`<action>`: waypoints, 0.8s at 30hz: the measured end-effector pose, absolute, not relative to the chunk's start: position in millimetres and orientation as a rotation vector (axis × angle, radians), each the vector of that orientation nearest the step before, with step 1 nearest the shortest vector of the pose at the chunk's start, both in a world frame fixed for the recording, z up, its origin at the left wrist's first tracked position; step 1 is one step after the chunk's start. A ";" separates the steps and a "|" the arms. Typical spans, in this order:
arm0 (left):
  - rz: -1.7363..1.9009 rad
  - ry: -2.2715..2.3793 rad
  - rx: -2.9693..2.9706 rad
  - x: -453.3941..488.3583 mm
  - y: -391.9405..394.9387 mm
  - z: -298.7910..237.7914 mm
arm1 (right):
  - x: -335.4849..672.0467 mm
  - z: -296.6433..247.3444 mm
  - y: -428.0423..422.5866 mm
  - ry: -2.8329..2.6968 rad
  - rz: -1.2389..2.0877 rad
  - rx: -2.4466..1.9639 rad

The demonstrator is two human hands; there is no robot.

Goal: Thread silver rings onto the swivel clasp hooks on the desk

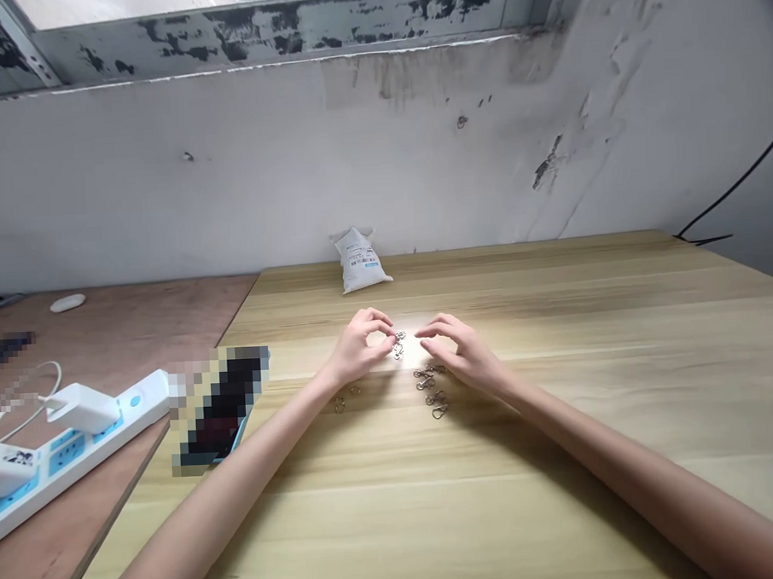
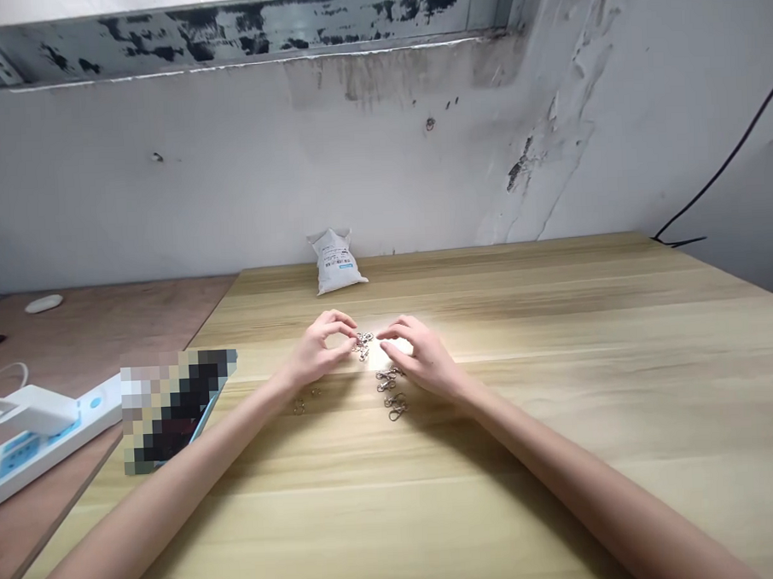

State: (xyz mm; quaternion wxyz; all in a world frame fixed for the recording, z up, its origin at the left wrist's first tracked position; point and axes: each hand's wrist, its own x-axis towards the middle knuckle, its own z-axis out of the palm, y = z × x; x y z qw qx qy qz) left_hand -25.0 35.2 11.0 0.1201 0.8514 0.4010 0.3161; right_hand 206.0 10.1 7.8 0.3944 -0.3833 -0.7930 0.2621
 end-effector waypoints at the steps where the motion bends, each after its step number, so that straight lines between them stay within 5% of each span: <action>1: 0.956 1.173 2.442 -24.6 28.6 12.8 | 200.5 11.6 8.8 -2.032 0.686 -0.937; 11: 1.150 1.160 1.848 -31.5 -23.0 4.3 | 157.2 14.5 -23.8 -1.900 1.129 -0.912; 24: 1.133 0.942 2.715 -37.0 -37.4 22.5 | 164.1 13.8 -42.0 -1.541 1.762 -1.009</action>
